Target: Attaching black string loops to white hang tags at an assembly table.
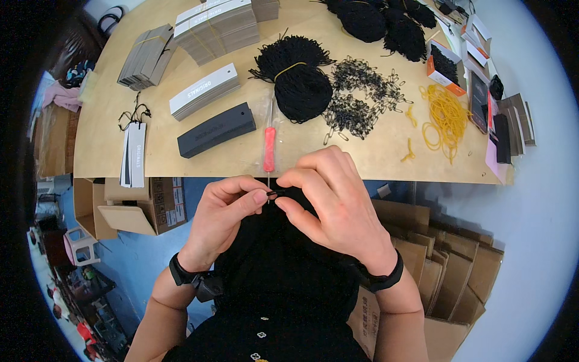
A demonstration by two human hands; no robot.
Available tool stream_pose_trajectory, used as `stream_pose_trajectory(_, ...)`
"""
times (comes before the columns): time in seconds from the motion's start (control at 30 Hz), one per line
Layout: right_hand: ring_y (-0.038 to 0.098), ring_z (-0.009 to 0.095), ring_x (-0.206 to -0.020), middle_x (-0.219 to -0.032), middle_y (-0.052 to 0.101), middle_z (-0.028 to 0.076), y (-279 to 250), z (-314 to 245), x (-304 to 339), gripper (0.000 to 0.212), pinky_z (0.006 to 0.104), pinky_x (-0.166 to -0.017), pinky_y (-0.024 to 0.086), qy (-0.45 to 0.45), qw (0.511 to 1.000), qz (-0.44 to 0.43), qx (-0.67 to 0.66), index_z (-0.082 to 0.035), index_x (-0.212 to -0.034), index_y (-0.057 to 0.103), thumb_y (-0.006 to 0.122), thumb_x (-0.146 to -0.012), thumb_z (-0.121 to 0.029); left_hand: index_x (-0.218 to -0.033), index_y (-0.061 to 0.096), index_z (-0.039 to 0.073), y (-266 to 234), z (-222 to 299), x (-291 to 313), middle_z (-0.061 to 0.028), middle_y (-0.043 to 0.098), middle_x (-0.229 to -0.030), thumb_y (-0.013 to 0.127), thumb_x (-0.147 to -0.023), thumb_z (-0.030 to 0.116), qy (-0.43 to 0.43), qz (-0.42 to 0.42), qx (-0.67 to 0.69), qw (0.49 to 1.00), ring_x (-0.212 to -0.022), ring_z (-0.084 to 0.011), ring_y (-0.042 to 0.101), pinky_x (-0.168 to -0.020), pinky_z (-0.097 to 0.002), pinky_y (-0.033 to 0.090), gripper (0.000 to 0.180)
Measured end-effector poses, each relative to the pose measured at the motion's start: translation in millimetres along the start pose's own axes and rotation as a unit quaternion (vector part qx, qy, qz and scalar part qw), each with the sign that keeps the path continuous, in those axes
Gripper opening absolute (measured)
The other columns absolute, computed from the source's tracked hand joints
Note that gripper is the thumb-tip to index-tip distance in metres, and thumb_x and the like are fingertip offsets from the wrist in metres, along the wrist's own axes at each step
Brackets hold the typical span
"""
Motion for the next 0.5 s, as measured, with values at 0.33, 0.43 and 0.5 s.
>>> stream_pose_trajectory(0.33, 0.056, 0.026, -0.08, -0.086, 0.054, 0.006, 6.0, 7.9, -7.3, 0.023, 0.0375, -0.073, 0.043, -0.073, 0.991, 0.056, 0.098, -0.007, -0.085, 0.062, 0.077, -0.069, -0.003, -0.106, 0.071, 0.001, -13.5, -5.2, 2.6, -0.0046, 0.068, -0.085, 0.069, -0.095, 0.014, -0.104, -0.029, 0.147, 0.983, -0.07, -0.0054, 0.053, -0.062, -0.0207, 0.039, 0.018)
stream_pose_trajectory(0.43, 0.055, 0.025, -0.079, -0.085, 0.053, 0.006, 15.0, 3.6, -5.5, 0.023, 0.0376, -0.073, 0.043, -0.11, 0.982, 0.042, 0.15, -0.006, -0.084, 0.06, 0.077, -0.069, -0.004, -0.106, 0.071, 0.002, -8.4, -7.4, 3.6, -0.0052, 0.068, -0.084, 0.069, -0.095, 0.014, -0.13, -0.044, 0.258, 0.956, -0.067, -0.006, 0.051, -0.059, -0.021, 0.037, 0.017)
stream_pose_trajectory(0.5, 0.055, 0.026, -0.078, -0.084, 0.052, 0.006, 21.1, -1.6, -1.4, 0.021, 0.0374, -0.073, 0.043, -0.124, 0.981, 0.025, 0.146, -0.006, -0.082, 0.059, 0.076, -0.071, -0.006, -0.103, 0.073, 0.002, -3.6, -8.3, 0.1, -0.0051, 0.069, -0.084, 0.072, -0.092, 0.01, -0.057, 0.023, 0.174, 0.983, -0.068, -0.0077, 0.054, -0.06, -0.0229, 0.04, 0.014)
Point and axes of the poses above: each hand's wrist, its own x-axis away from the middle knuckle, its own y-axis out of the palm, z = x × y, the point moved 1 cm from there along -x, towards the middle knuckle
